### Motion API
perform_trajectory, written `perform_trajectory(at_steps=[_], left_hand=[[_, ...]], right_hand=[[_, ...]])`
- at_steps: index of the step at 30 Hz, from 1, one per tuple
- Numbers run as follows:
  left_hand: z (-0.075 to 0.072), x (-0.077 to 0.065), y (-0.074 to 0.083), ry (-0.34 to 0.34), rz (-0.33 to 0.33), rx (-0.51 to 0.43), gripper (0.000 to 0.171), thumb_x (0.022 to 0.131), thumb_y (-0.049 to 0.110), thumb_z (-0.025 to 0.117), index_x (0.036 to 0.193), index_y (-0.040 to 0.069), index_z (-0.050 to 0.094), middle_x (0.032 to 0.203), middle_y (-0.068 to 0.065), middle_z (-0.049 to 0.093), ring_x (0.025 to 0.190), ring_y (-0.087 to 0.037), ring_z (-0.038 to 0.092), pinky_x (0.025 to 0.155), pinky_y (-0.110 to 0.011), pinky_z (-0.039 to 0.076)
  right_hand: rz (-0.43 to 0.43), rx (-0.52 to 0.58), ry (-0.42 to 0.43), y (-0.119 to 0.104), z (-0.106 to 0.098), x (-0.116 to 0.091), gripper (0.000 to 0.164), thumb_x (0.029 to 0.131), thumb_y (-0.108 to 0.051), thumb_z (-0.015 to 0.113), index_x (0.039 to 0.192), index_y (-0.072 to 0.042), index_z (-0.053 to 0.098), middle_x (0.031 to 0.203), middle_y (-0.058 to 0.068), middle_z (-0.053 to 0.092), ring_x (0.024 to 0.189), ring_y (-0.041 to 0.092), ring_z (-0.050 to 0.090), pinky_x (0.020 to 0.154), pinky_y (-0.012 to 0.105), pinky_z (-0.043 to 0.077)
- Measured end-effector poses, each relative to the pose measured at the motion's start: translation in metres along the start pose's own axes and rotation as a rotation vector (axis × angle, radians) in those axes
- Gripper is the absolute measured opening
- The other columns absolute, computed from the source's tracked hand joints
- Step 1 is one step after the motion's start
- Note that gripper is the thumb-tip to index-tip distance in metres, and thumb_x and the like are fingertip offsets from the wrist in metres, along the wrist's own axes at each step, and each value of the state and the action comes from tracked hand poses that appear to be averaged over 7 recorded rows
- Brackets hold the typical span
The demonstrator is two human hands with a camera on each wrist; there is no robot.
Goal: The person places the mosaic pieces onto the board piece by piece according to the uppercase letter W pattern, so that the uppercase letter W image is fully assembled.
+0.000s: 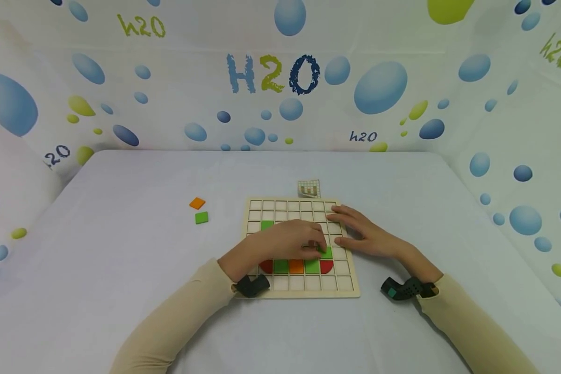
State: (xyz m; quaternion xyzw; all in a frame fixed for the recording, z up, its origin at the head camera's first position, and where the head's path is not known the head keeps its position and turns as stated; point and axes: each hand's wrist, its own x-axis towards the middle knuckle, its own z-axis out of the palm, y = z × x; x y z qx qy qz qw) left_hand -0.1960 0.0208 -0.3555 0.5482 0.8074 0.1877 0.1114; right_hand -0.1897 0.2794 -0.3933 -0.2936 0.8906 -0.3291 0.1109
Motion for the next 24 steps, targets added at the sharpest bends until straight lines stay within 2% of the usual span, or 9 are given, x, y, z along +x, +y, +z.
perform_trajectory(at_steps=[5, 10, 18, 24], left_hand=[[-0.004, 0.0, 0.0, -0.002, -0.018, -0.049, 0.017, 0.097, 0.021, 0.061, 0.108, 0.013, 0.072, 0.105, 0.005, 0.064, 0.09, -0.005, 0.058, 0.082, -0.017, 0.047], [-0.007, -0.003, 0.0, 0.007, -0.048, -0.038, 0.018, 0.098, 0.022, 0.059, 0.108, 0.014, 0.072, 0.105, 0.005, 0.064, 0.09, -0.006, 0.059, 0.081, -0.018, 0.048], [-0.009, -0.004, -0.006, 0.042, -0.008, -0.026, 0.017, 0.097, 0.018, 0.061, 0.107, 0.01, 0.072, 0.105, 0.001, 0.067, 0.091, -0.01, 0.062, 0.082, -0.019, 0.049], [-0.011, -0.007, -0.007, 0.054, -0.055, -0.034, 0.018, 0.097, 0.02, 0.061, 0.108, 0.012, 0.072, 0.105, 0.003, 0.066, 0.092, -0.009, 0.06, 0.083, -0.022, 0.049]], right_hand=[[-0.007, -0.003, 0.007, -0.001, 0.0, -0.001, 0.059, 0.096, -0.025, 0.062, 0.15, -0.014, 0.039, 0.16, 0.011, 0.02, 0.149, 0.035, 0.006, 0.114, 0.063, 0.013], [-0.019, -0.008, 0.013, 0.0, 0.0, -0.002, 0.059, 0.096, -0.027, 0.062, 0.149, -0.015, 0.039, 0.159, 0.011, 0.021, 0.148, 0.036, 0.007, 0.113, 0.064, 0.014], [-0.013, -0.003, 0.006, 0.0, 0.001, 0.0, 0.059, 0.096, -0.028, 0.062, 0.149, -0.015, 0.039, 0.16, 0.01, 0.02, 0.149, 0.035, 0.007, 0.113, 0.064, 0.014], [0.001, 0.001, 0.0, 0.001, 0.001, 0.0, 0.059, 0.097, -0.026, 0.061, 0.15, -0.015, 0.039, 0.16, 0.011, 0.019, 0.149, 0.036, 0.005, 0.113, 0.063, 0.013]])
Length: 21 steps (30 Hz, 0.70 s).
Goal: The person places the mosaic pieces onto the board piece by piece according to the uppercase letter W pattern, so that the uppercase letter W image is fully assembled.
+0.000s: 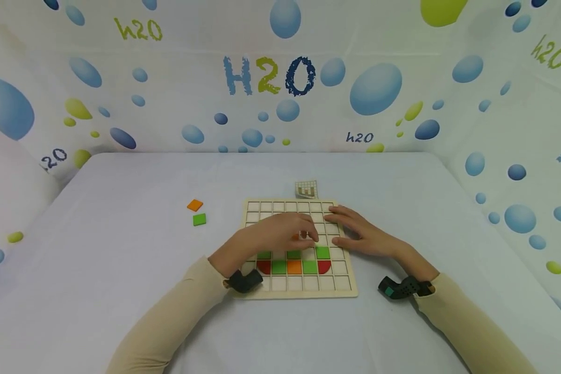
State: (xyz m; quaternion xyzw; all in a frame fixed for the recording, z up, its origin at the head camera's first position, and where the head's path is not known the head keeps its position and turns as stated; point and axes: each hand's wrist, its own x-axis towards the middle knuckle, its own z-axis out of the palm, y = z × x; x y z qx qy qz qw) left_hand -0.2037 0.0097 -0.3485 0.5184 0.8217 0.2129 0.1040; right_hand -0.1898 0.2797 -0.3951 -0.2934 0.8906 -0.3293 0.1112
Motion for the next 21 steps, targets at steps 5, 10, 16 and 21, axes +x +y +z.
perform_trajectory(at_steps=[5, 10, 16, 21], left_hand=[[-0.005, -0.004, -0.003, 0.013, -0.048, -0.01, 0.017, 0.097, 0.018, 0.061, 0.108, 0.012, 0.073, 0.105, 0.003, 0.065, 0.093, -0.009, 0.06, 0.084, -0.024, 0.05], [-0.009, -0.009, -0.008, 0.027, -0.045, -0.018, 0.018, 0.097, 0.018, 0.06, 0.108, 0.009, 0.073, 0.105, 0.001, 0.066, 0.092, -0.011, 0.06, 0.084, -0.026, 0.05], [-0.012, -0.016, -0.013, 0.03, -0.074, -0.017, 0.019, 0.097, 0.019, 0.06, 0.108, 0.01, 0.073, 0.104, 0.002, 0.065, 0.092, -0.011, 0.059, 0.083, -0.025, 0.05], [-0.012, -0.022, -0.02, 0.034, -0.127, -0.005, 0.019, 0.097, 0.023, 0.061, 0.108, 0.013, 0.072, 0.105, 0.004, 0.065, 0.094, -0.009, 0.059, 0.085, -0.025, 0.05]], right_hand=[[0.005, 0.009, -0.003, -0.001, 0.0, 0.0, 0.06, 0.096, -0.027, 0.062, 0.15, -0.016, 0.038, 0.16, 0.011, 0.018, 0.149, 0.035, 0.004, 0.114, 0.062, 0.013], [-0.01, -0.006, 0.003, -0.003, -0.001, 0.0, 0.06, 0.096, -0.026, 0.062, 0.15, -0.014, 0.039, 0.159, 0.012, 0.019, 0.149, 0.036, 0.006, 0.114, 0.062, 0.014], [-0.014, -0.011, 0.005, -0.003, -0.001, 0.001, 0.06, 0.096, -0.025, 0.063, 0.149, -0.013, 0.039, 0.159, 0.013, 0.02, 0.148, 0.037, 0.006, 0.114, 0.062, 0.013], [-0.017, -0.007, 0.005, -0.002, 0.0, 0.001, 0.059, 0.096, -0.025, 0.063, 0.149, -0.013, 0.04, 0.159, 0.014, 0.02, 0.148, 0.037, 0.006, 0.114, 0.062, 0.013]])
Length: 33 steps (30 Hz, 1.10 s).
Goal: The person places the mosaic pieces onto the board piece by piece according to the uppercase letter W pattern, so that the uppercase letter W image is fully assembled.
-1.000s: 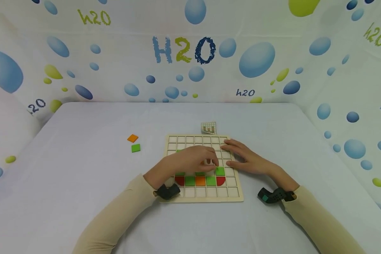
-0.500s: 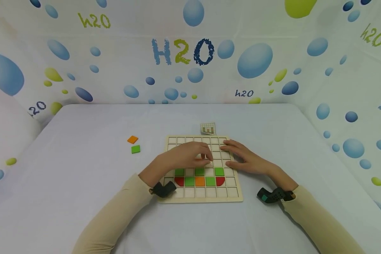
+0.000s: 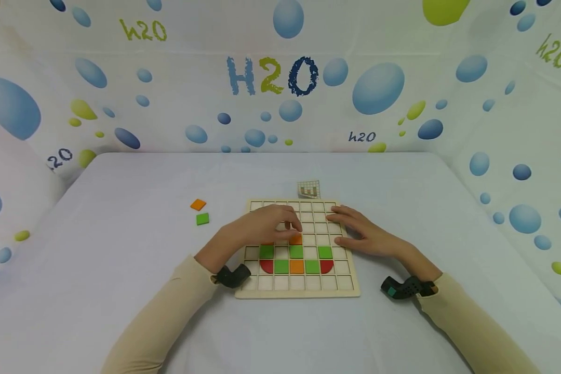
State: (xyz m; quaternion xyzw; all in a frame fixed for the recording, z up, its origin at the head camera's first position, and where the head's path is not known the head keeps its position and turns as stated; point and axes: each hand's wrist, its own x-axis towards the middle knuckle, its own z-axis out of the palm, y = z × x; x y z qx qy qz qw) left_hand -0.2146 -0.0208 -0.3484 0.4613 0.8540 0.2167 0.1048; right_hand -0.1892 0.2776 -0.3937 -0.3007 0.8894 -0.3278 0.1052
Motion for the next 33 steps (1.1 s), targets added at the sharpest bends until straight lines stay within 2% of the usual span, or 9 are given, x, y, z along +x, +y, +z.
perform_trajectory(at_steps=[16, 24, 33], left_hand=[[-0.018, -0.018, -0.022, 0.101, -0.032, -0.045, 0.017, 0.095, 0.015, 0.063, 0.108, 0.008, 0.072, 0.107, -0.002, 0.066, 0.093, -0.015, 0.061, 0.084, -0.032, 0.052], [-0.03, -0.029, -0.029, 0.158, -0.107, -0.105, 0.02, 0.095, 0.015, 0.064, 0.11, 0.006, 0.071, 0.105, -0.001, 0.066, 0.095, -0.017, 0.059, 0.082, -0.034, 0.05], [-0.031, -0.034, -0.042, 0.191, -0.149, -0.147, 0.019, 0.095, 0.015, 0.064, 0.11, 0.005, 0.07, 0.104, -0.002, 0.067, 0.095, -0.018, 0.058, 0.082, -0.034, 0.05]], right_hand=[[-0.003, -0.002, 0.002, 0.001, 0.002, 0.0, 0.061, 0.095, -0.026, 0.063, 0.15, -0.014, 0.038, 0.159, 0.012, 0.019, 0.148, 0.036, 0.007, 0.114, 0.062, 0.015], [-0.018, -0.005, 0.011, 0.001, 0.002, -0.002, 0.06, 0.096, -0.026, 0.062, 0.15, -0.012, 0.038, 0.159, 0.014, 0.02, 0.148, 0.039, 0.007, 0.112, 0.065, 0.014], [-0.007, -0.007, 0.005, -0.001, 0.001, -0.002, 0.06, 0.096, -0.024, 0.062, 0.149, -0.012, 0.039, 0.159, 0.015, 0.02, 0.148, 0.038, 0.007, 0.113, 0.064, 0.014]])
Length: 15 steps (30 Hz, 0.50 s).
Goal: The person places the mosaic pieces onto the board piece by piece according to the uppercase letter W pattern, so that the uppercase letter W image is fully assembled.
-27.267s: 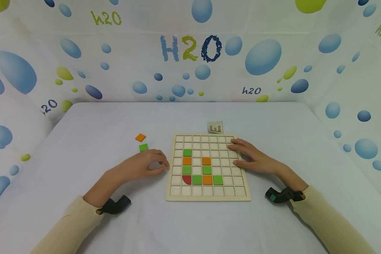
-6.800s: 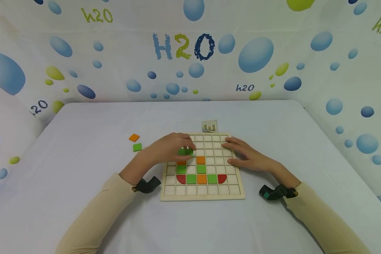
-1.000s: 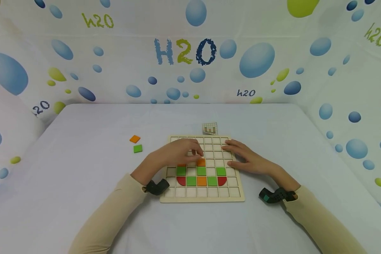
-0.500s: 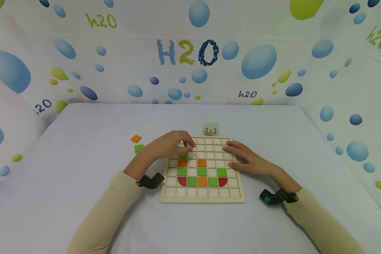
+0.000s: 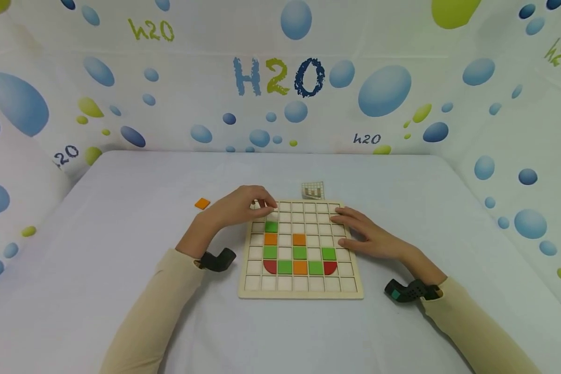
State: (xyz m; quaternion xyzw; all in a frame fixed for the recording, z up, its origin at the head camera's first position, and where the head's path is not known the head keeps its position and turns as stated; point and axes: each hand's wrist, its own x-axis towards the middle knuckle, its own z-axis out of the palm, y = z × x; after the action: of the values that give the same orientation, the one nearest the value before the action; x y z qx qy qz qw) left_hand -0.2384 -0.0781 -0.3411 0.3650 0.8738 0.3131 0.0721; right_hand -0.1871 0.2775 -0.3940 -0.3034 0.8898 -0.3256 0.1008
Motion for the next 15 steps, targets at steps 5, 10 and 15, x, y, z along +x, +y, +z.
perform_trajectory(at_steps=[5, 10, 15], left_hand=[[-0.003, -0.002, -0.007, 0.024, -0.032, -0.008, 0.019, 0.094, 0.014, 0.064, 0.11, 0.004, 0.07, 0.102, -0.003, 0.066, 0.094, -0.019, 0.056, 0.087, -0.038, 0.049], [-0.006, -0.005, -0.014, 0.038, -0.028, -0.01, 0.019, 0.094, 0.013, 0.064, 0.11, 0.004, 0.07, 0.102, -0.003, 0.066, 0.095, -0.02, 0.056, 0.09, -0.043, 0.048], [-0.009, -0.008, -0.02, 0.06, -0.036, -0.004, 0.019, 0.093, 0.012, 0.065, 0.109, 0.004, 0.071, 0.1, -0.005, 0.066, 0.093, -0.02, 0.057, 0.089, -0.043, 0.048]], right_hand=[[-0.006, 0.001, 0.001, -0.001, 0.0, 0.0, 0.058, 0.096, -0.023, 0.062, 0.149, -0.011, 0.039, 0.158, 0.015, 0.02, 0.148, 0.039, 0.007, 0.112, 0.065, 0.013], [-0.007, -0.001, 0.0, -0.001, 0.0, 0.0, 0.058, 0.096, -0.023, 0.062, 0.149, -0.012, 0.039, 0.158, 0.015, 0.02, 0.148, 0.039, 0.007, 0.112, 0.065, 0.013], [-0.011, -0.002, 0.005, 0.0, 0.0, 0.001, 0.06, 0.096, -0.025, 0.063, 0.149, -0.013, 0.039, 0.159, 0.014, 0.02, 0.148, 0.038, 0.008, 0.113, 0.064, 0.014]])
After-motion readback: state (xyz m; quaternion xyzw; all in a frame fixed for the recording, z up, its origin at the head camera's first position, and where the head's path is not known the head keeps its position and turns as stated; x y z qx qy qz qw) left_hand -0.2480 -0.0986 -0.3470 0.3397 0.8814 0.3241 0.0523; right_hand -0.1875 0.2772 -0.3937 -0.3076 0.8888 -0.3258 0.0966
